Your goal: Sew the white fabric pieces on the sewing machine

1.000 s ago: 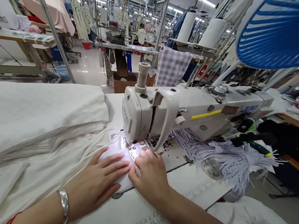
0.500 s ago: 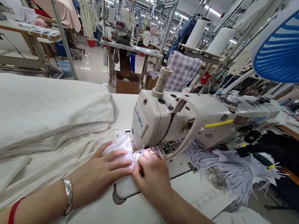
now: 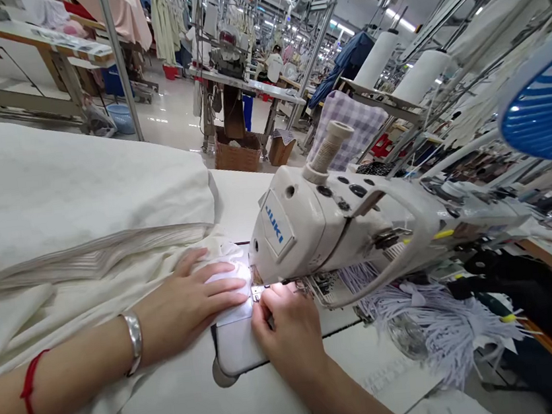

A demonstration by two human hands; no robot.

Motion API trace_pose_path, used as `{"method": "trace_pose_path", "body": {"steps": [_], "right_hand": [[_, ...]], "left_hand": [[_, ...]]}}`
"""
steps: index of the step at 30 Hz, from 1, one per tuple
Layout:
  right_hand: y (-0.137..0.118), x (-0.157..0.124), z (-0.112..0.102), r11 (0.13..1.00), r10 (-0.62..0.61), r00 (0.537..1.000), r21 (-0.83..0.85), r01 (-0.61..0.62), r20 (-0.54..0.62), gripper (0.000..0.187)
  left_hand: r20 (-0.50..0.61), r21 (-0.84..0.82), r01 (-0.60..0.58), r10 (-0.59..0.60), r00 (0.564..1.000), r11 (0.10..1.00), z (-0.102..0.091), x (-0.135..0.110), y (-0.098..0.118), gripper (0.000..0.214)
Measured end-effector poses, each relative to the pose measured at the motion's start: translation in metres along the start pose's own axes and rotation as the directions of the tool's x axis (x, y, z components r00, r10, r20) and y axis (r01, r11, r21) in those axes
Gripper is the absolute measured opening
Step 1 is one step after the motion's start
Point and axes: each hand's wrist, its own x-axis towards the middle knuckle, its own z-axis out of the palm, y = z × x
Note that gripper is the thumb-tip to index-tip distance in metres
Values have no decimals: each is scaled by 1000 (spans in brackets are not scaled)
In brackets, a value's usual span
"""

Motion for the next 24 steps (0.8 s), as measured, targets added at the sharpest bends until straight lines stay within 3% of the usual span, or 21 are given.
{"method": "trace_pose_path", "body": {"steps": [10,14,17,19,20,22,23,24], "right_hand": [[7,-14,6,984,-151,985,82,158,-84,34],[6,-15,10,945,-305,929,56,323,-211,40],[-2,-21,6,901,-384,870,80,426,-308,31],[-9,-28,0,874,-422,841,93,477,-339,22],[-13,-32,-4,862,-438,835,109,496,-333,27],[-24,-32,-11,846,-449,857,191,499,-252,35],[-33,-26,-15,838,-456,874,250,486,-170,35],[-46,-15,-19,826,-473,878,309,471,-75,33]], "left_hand": [[44,49,29,-32,999,998,-2,-5,-6,24],[66,71,151,-155,986,986,-3,6,-3,20],[51,77,272,-276,960,959,-9,11,24,16],[41,60,312,-315,948,948,-25,-3,55,17],[40,20,335,-336,941,942,-38,-17,72,18],[7,-138,413,-416,909,900,-72,-55,102,25],[-42,-336,471,-513,857,816,-94,-78,114,28],[-131,-487,516,-643,754,705,-119,-103,122,30]]}}
